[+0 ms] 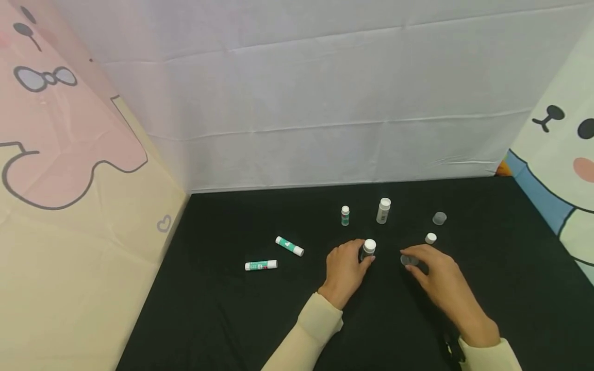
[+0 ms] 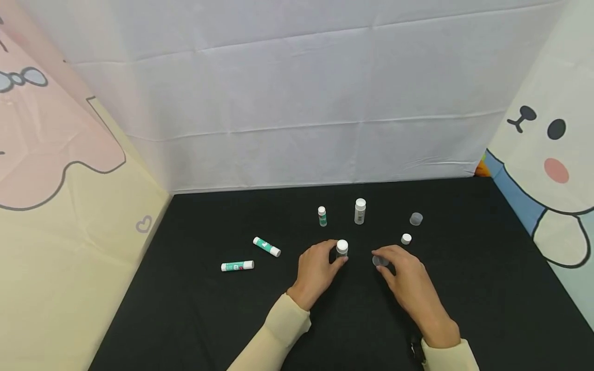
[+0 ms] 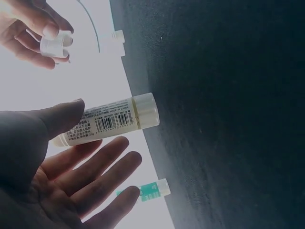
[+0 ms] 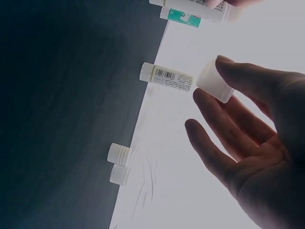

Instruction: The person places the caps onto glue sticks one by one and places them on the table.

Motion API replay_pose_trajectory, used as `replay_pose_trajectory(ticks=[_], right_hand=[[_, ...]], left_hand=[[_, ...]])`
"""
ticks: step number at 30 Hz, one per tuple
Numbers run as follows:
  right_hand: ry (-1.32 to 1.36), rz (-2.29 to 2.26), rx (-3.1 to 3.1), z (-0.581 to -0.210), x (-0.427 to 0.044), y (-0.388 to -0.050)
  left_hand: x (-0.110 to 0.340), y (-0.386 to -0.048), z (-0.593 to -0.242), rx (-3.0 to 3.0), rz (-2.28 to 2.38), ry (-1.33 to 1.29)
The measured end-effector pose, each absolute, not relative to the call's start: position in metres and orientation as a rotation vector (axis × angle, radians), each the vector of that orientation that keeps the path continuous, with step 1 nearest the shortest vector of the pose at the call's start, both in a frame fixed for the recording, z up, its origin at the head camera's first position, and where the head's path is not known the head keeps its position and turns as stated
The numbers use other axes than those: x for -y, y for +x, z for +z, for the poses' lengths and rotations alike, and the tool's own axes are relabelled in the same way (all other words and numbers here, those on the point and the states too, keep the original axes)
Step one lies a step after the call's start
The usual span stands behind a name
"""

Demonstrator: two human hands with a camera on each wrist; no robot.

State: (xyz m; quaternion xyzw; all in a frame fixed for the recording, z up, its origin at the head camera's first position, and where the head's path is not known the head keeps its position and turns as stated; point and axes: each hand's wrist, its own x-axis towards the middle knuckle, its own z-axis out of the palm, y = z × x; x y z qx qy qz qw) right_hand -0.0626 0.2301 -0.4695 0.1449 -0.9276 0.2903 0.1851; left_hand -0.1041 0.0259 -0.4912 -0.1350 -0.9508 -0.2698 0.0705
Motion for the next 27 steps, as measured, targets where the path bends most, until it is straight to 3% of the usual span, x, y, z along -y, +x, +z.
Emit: replay_pose_trajectory(ticks=[27], right_hand=[[0.444,0.793,2.515,-0.463,-0.218,-0.06]], left_hand=[[-0.013,-0.088,-0.482,2.731,-0.738,-0.526]])
